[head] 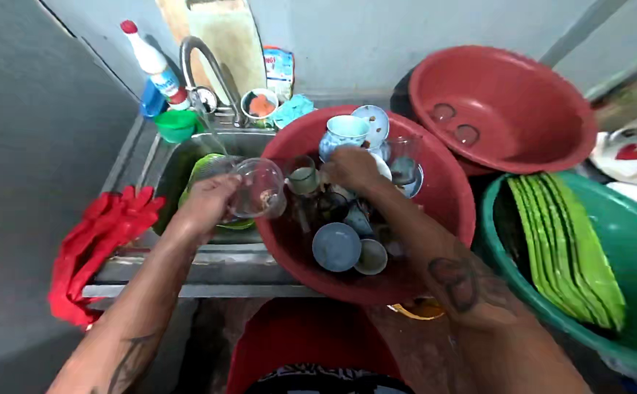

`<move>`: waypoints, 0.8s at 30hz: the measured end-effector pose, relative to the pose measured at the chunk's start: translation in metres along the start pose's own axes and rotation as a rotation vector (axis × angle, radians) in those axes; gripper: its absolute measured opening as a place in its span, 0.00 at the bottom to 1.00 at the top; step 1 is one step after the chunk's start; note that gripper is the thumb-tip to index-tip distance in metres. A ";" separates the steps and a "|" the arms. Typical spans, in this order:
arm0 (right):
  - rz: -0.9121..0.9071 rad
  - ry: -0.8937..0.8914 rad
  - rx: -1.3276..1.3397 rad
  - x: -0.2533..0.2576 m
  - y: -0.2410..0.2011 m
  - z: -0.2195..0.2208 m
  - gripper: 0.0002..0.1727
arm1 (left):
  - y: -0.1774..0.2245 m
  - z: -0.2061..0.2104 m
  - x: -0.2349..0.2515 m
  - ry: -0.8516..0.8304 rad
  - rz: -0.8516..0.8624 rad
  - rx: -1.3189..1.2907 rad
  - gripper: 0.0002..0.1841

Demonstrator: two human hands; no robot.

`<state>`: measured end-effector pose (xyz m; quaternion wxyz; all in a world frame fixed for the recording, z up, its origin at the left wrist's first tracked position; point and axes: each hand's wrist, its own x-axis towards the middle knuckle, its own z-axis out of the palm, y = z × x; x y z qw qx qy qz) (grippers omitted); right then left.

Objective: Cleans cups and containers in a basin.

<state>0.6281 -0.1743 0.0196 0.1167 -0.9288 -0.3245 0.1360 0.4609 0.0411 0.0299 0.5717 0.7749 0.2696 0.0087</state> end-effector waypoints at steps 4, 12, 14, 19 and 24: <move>-0.014 0.149 0.266 -0.023 -0.002 -0.060 0.16 | 0.004 0.012 0.001 -0.054 0.012 0.036 0.16; 0.041 0.153 0.346 -0.098 0.047 -0.098 0.05 | 0.009 0.023 0.000 -0.088 0.062 0.019 0.12; 0.062 -0.011 0.243 -0.105 0.071 -0.070 0.06 | 0.008 0.018 -0.001 -0.061 0.060 -0.012 0.14; 0.173 -0.453 -0.105 -0.107 0.105 0.035 0.27 | 0.005 0.014 -0.007 -0.062 0.098 0.002 0.22; 0.186 -0.451 -0.156 -0.103 0.112 0.081 0.43 | 0.001 0.031 -0.013 -0.133 0.190 0.047 0.31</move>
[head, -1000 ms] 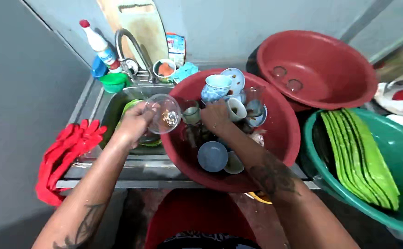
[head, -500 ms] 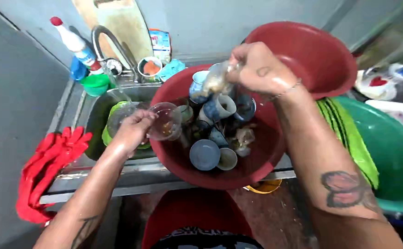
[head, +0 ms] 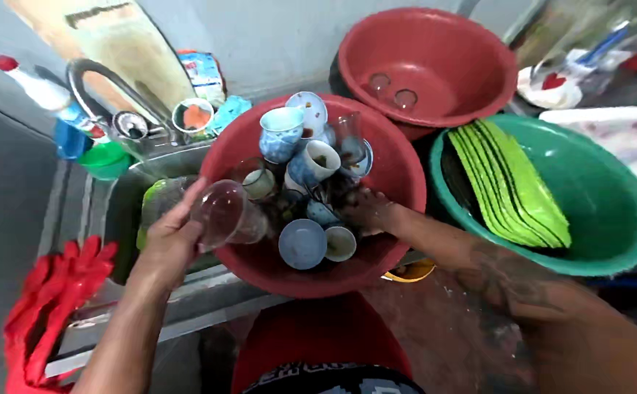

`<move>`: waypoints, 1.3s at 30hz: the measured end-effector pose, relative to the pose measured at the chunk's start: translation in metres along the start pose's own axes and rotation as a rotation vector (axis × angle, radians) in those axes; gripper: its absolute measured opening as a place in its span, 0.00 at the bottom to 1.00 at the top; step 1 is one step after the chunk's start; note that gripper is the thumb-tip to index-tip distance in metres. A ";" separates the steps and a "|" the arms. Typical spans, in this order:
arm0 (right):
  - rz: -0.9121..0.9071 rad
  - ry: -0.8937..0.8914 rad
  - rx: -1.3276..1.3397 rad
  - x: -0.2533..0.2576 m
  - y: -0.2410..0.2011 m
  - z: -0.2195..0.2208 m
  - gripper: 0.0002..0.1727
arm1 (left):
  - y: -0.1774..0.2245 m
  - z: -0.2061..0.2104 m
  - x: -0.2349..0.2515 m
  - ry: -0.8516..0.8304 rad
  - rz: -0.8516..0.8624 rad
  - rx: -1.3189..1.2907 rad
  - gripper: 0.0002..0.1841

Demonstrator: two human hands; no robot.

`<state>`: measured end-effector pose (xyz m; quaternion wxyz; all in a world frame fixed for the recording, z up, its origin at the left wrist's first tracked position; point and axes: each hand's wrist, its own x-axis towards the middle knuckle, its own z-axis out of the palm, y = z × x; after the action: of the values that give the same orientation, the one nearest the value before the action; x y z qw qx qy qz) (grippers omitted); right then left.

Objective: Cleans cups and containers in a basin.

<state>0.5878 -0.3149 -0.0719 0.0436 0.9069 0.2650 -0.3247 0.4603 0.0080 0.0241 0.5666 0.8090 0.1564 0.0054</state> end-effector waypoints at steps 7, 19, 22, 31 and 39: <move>0.041 -0.214 -0.048 -0.014 -0.015 -0.034 0.16 | -0.013 0.007 -0.009 -0.057 0.063 0.005 0.13; -0.035 0.239 0.332 -0.027 0.026 -0.051 0.14 | -0.016 0.021 -0.012 0.014 0.233 0.081 0.03; -0.069 0.121 0.224 -0.003 0.009 -0.026 0.18 | -0.027 0.037 0.000 0.057 0.355 0.034 0.03; 0.044 -0.020 0.160 -0.016 -0.002 -0.048 0.16 | -0.035 0.050 0.007 0.148 0.360 0.123 0.09; -0.031 0.424 0.880 -0.083 0.034 -0.079 0.06 | -0.038 0.051 0.007 0.133 0.374 0.127 0.11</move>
<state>0.5962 -0.3620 0.0379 -0.4037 0.8814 0.1189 -0.2146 0.4669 -0.0251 -0.0299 0.4919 0.8559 0.0407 0.1541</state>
